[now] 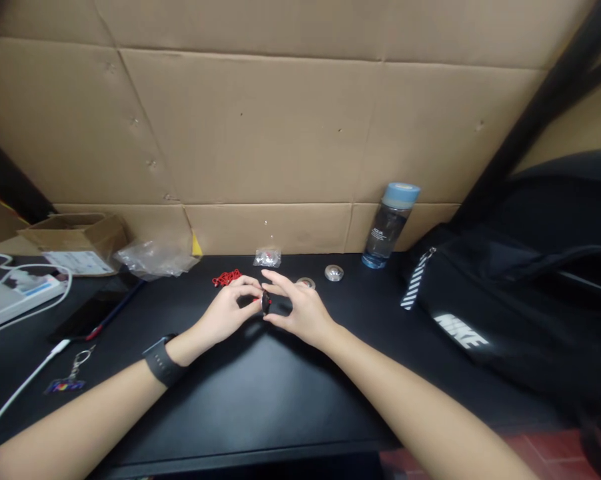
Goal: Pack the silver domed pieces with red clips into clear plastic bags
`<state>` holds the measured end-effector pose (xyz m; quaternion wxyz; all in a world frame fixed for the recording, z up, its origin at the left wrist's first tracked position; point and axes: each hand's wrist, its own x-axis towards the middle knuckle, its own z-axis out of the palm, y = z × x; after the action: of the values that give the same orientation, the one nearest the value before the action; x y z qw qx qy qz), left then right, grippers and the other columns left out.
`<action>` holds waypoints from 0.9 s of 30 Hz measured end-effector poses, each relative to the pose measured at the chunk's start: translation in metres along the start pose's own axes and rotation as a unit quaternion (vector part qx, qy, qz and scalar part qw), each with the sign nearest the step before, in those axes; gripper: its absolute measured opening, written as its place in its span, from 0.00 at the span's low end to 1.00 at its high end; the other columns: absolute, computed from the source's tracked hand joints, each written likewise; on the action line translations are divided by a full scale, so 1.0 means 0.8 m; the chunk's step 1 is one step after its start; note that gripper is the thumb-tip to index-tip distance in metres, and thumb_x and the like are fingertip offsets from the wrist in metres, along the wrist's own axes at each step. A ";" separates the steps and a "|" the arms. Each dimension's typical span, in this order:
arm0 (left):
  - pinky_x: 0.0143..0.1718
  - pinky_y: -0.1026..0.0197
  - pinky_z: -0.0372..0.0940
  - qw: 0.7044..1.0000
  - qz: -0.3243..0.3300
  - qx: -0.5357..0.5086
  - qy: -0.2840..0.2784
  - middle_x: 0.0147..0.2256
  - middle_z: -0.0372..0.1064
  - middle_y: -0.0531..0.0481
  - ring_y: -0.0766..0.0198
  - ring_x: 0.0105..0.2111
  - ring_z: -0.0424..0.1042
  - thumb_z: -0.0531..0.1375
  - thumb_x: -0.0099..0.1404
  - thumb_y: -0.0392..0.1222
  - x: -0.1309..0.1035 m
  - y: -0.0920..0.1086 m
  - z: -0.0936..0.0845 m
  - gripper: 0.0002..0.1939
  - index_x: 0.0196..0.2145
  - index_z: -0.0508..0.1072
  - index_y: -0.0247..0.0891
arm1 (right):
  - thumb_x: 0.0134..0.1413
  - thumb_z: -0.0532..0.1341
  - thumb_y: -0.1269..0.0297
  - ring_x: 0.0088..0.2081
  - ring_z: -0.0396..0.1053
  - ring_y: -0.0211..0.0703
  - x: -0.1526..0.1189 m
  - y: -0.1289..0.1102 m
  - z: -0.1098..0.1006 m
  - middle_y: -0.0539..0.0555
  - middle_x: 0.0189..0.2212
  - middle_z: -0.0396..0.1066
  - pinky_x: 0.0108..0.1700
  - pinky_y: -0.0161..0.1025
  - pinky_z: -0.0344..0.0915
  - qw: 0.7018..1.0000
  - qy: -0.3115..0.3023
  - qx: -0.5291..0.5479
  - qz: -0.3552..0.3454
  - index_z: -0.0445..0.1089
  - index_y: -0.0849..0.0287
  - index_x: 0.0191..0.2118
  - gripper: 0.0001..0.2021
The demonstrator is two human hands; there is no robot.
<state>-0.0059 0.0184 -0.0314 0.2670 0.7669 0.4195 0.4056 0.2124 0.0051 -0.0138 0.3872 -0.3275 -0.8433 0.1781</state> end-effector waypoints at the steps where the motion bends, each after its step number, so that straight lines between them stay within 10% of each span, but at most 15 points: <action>1: 0.54 0.50 0.62 1.000 -0.009 -0.024 0.000 0.44 0.72 0.46 0.54 0.46 0.71 0.64 0.66 0.43 0.001 -0.002 0.001 0.06 0.35 0.79 0.40 | 0.51 0.74 0.66 0.61 0.70 0.53 0.000 0.001 -0.001 0.51 0.56 0.76 0.64 0.55 0.66 1.000 0.003 -0.014 -0.005 0.52 0.40 0.70 0.46; 9: 0.56 0.51 0.64 0.938 -0.111 -0.325 -0.050 0.48 0.75 0.45 0.55 0.54 0.72 0.68 0.65 0.48 -0.001 0.008 -0.003 0.23 0.52 0.64 0.42 | 0.52 0.74 0.63 0.60 0.71 0.52 0.001 0.007 0.000 0.52 0.57 0.75 0.60 0.53 0.67 0.997 0.026 -0.064 -0.046 0.52 0.41 0.70 0.44; 17: 0.57 0.48 0.65 0.938 -0.100 -0.329 -0.043 0.49 0.76 0.43 0.55 0.51 0.75 0.74 0.57 0.40 0.001 0.006 -0.006 0.33 0.54 0.62 0.42 | 0.54 0.72 0.65 0.59 0.69 0.53 0.004 0.005 0.001 0.57 0.59 0.71 0.60 0.52 0.68 0.993 0.058 -0.062 -0.083 0.57 0.47 0.68 0.38; 27: 0.52 0.50 0.73 0.950 -0.032 -0.311 -0.009 0.57 0.68 0.41 0.52 0.55 0.70 0.73 0.57 0.36 -0.005 0.026 -0.003 0.24 0.49 0.71 0.40 | 0.56 0.67 0.70 0.50 0.72 0.50 0.009 0.000 -0.013 0.56 0.48 0.74 0.53 0.50 0.70 0.991 0.118 -0.054 -0.033 0.77 0.53 0.38 0.05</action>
<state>-0.0003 0.0045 -0.0160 0.5091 0.6357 0.2944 0.5000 0.2169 0.0107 -0.0034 0.4712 -0.3385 -0.8106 0.0799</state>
